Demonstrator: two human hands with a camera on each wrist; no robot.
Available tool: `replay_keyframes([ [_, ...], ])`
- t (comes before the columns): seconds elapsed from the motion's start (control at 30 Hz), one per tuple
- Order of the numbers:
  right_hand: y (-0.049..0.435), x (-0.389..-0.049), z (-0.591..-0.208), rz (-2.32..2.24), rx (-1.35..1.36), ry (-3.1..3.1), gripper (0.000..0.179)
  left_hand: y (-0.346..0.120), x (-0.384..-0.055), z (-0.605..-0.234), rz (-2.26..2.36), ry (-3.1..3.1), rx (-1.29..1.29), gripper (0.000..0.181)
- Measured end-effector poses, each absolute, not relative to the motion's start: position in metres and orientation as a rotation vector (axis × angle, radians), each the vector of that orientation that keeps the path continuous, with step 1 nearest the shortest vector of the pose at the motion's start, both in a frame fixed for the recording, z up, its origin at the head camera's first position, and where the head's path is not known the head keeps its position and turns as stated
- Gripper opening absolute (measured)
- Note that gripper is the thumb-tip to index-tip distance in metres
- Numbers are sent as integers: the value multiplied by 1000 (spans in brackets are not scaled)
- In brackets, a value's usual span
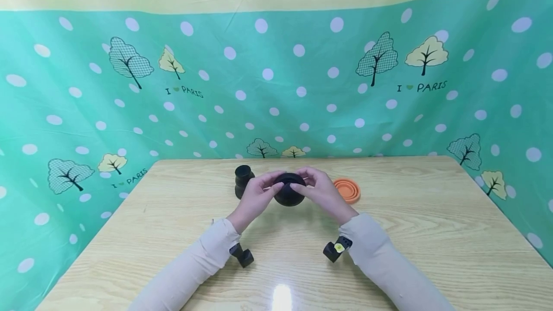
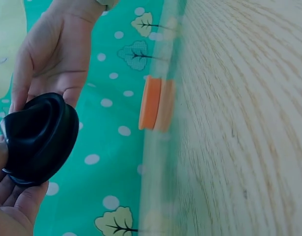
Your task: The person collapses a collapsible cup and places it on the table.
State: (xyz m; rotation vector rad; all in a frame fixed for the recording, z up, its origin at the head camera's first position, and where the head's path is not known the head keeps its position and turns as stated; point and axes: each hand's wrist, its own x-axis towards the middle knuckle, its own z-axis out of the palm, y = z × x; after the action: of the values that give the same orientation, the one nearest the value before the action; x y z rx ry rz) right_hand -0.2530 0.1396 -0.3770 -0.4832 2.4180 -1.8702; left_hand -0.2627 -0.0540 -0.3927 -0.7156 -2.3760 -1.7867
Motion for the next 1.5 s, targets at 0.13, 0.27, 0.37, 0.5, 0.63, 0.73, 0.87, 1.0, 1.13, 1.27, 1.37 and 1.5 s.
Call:
replay_keyframes([
  [0.13, 141, -254, -376, -1743, -563, 2497, 34, -54, -264, -395, -1736, -2362, -784, 35],
  [0.27, 142, -254, -376, -1675, -615, 2525, 30, -54, -264, -394, -1789, -2367, -794, 35],
  [0.37, 142, -254, -376, -1671, -608, 2534, 27, -54, -265, -393, -1831, -2367, -800, 36],
  [0.5, 141, -252, -376, -1714, -551, 2531, 27, -54, -259, -381, -1833, -2405, -765, 35],
  [0.63, 141, -251, -374, -1882, -459, 2440, 29, -56, -256, -371, -1869, -2441, -698, 36],
  [0.73, 142, -252, -374, -2024, -399, 2339, 28, -56, -263, -380, -1906, -2435, -659, 37],
  [0.87, 142, -253, -376, -2116, -362, 2281, 27, -55, -266, -386, -1921, -2426, -635, 39],
  [1.0, 139, -253, -378, -2181, -369, 2241, 26, -54, -264, -384, -1920, -2395, -605, 39],
  [1.13, 136, -252, -381, -2231, -379, 2208, 24, -53, -262, -381, -1901, -2362, -573, 35],
  [1.27, 134, -252, -384, -2239, -359, 2199, 24, -53, -249, -368, -1832, -2346, -578, 31],
  [1.37, 132, -252, -385, -2247, -342, 2189, 24, -52, -241, -358, -1796, -2336, -571, 28],
  [1.5, 130, -251, -384, -2245, -339, 2184, 27, -51, -243, -359, -1804, -2319, -548, 25],
])
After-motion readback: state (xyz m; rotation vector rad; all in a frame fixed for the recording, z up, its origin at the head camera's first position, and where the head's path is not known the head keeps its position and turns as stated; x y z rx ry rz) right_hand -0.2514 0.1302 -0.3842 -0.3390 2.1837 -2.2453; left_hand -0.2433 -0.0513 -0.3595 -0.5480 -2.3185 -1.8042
